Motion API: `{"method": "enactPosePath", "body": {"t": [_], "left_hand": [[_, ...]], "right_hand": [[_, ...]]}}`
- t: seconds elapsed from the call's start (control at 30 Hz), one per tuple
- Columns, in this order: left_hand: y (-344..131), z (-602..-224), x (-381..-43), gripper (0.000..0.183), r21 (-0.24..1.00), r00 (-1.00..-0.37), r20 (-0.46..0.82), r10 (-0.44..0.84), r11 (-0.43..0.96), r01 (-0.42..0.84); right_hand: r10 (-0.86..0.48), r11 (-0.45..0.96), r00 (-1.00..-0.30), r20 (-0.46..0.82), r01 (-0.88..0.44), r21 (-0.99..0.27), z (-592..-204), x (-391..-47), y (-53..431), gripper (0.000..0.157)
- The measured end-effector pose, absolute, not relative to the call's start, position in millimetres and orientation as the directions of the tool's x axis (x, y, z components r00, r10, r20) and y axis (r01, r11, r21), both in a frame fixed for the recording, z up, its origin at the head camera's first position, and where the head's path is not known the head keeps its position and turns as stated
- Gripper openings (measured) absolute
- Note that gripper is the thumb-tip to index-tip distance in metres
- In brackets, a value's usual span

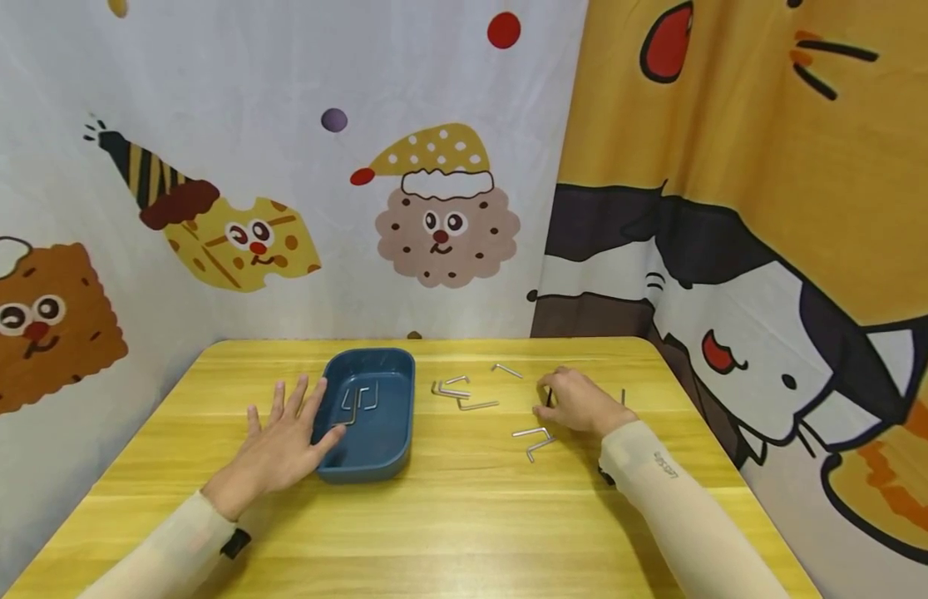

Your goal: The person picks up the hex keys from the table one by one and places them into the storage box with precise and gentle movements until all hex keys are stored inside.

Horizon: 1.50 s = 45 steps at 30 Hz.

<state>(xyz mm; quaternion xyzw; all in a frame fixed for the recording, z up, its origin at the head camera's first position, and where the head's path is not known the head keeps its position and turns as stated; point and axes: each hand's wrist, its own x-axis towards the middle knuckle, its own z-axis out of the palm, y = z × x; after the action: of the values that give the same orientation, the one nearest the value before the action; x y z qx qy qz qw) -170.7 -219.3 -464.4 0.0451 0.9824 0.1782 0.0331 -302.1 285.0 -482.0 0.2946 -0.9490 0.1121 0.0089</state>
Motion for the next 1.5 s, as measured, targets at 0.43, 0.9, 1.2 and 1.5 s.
{"method": "enactPosePath", "body": {"t": [0.43,0.9,1.2,1.5], "left_hand": [[-222,-468,-172,0.101,0.356,-0.994,-0.053,0.100,0.931,0.075],[-220,-471,-171,0.099,0.358,-0.994,-0.036,0.099,0.930,0.079],[-220,-469,-172,0.099,0.346,-0.995,-0.036,0.096,0.935,0.078],[-220,-470,-173,0.099,0.340,-0.994,-0.045,0.096,0.937,0.076]], "right_hand": [[-0.571,0.796,-0.811,0.127,-0.585,-0.156,-479,-296,276,0.045],[-0.593,0.766,-0.777,0.212,-0.625,-0.151,-479,-286,265,0.050],[-0.629,0.731,-0.715,0.304,-0.677,-0.081,-475,-279,251,0.054],[-0.690,0.653,-0.581,0.432,-0.757,0.023,-470,-270,228,0.056]]}}
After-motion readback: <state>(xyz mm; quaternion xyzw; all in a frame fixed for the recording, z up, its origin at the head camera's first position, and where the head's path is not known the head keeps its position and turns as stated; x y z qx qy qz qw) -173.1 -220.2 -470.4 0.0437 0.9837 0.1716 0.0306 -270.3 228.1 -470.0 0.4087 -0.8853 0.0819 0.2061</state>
